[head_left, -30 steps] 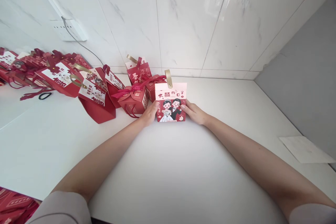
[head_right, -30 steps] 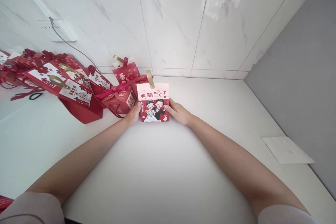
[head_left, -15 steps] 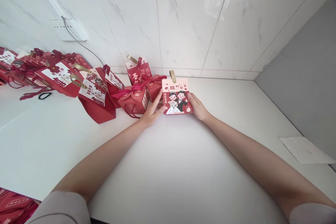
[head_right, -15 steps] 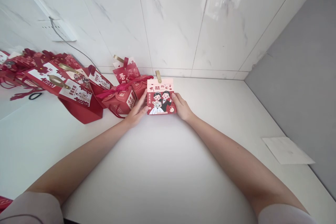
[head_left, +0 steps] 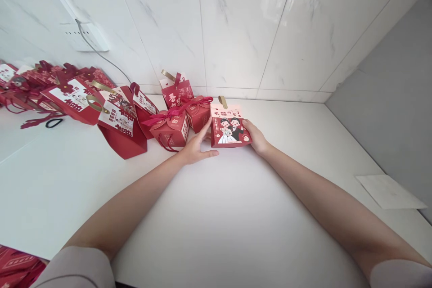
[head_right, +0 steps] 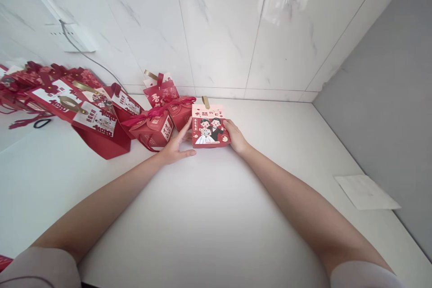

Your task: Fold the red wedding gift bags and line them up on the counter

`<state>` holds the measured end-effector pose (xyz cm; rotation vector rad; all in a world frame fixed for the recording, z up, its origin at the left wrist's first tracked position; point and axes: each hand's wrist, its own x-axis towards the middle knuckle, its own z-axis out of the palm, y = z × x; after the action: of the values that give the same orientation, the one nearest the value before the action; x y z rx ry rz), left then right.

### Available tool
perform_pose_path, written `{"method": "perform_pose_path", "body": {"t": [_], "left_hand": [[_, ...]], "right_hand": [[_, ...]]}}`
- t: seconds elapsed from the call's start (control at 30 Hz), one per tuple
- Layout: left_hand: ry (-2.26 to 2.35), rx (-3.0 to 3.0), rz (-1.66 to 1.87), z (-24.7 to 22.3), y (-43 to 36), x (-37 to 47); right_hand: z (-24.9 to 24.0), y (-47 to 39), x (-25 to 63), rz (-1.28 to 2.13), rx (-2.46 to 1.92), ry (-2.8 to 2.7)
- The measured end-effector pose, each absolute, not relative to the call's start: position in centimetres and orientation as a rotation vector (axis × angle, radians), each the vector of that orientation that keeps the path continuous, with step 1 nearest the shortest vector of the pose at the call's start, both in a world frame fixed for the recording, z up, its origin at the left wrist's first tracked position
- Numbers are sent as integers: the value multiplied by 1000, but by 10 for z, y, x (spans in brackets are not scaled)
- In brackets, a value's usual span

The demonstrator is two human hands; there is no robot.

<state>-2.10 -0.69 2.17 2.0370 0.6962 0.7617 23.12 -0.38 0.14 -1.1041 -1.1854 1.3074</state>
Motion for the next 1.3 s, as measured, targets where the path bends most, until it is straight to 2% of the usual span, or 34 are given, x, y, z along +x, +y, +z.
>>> {"method": "perform_pose_path", "body": {"t": [0.43, 0.6, 0.73, 0.87, 1.03, 1.3], "left_hand": [[736, 2133, 775, 23, -8, -21], [998, 2232, 947, 16, -17, -13], [1157, 2308, 868, 16, -33, -2], [1070, 2373, 845, 23, -39, 4], [1029, 2281, 921, 23, -31, -1], [952, 2247, 940, 16, -25, -6]], "right_hand": [[1, -11, 227, 1033, -1190, -1272], [5, -22, 221, 717, -1176, -1293], [17, -42, 207, 558, -1097, -1484], [20, -57, 195, 589, -1032, -1788], [13, -50, 196, 575, -948, -1797], [10, -27, 212, 976, -888, -1779]]}}
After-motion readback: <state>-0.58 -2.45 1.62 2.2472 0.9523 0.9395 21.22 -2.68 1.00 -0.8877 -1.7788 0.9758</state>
